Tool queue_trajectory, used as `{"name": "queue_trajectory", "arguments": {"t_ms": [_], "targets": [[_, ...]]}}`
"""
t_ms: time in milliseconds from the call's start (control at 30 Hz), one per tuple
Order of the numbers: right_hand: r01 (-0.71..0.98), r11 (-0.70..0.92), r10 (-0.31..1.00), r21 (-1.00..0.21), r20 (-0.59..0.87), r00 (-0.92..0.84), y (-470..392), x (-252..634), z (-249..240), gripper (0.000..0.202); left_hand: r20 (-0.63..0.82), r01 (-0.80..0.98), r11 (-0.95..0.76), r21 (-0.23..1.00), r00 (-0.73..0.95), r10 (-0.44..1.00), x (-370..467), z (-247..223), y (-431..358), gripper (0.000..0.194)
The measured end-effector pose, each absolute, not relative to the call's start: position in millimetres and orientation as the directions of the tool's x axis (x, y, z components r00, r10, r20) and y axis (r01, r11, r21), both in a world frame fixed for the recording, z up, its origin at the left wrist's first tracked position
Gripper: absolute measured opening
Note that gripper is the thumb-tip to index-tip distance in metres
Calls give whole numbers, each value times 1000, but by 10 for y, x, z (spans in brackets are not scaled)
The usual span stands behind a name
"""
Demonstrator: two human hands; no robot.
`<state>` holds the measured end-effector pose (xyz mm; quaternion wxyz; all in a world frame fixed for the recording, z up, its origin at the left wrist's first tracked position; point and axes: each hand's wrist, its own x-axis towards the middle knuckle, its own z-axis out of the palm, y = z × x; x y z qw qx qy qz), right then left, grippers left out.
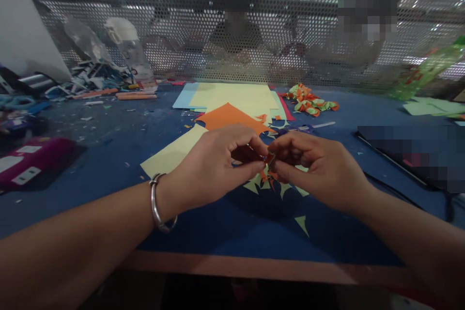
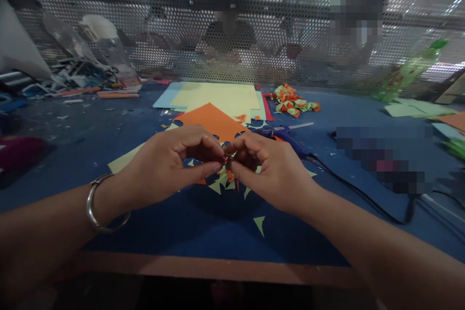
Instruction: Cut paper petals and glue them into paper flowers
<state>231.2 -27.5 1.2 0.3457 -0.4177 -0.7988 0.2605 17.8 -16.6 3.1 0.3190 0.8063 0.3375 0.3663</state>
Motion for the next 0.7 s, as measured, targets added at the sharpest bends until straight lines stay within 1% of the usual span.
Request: {"name": "queue_trajectory", "arguments": {"t_ms": [200,500,700], "targets": [[493,494,858,-716,311,-409,-283,2306,30,11,397,315,-596,738,512,762,157,15,-131,9],[499,507,850,-702,315,-422,-280,2320,15,12,369,283,-568,772,529,765,162,29,-134,7],[505,507,852,-698,319,-415,-278,2313,32,12,411,293,-604,741,513,753,159,35,-150,7]]}}
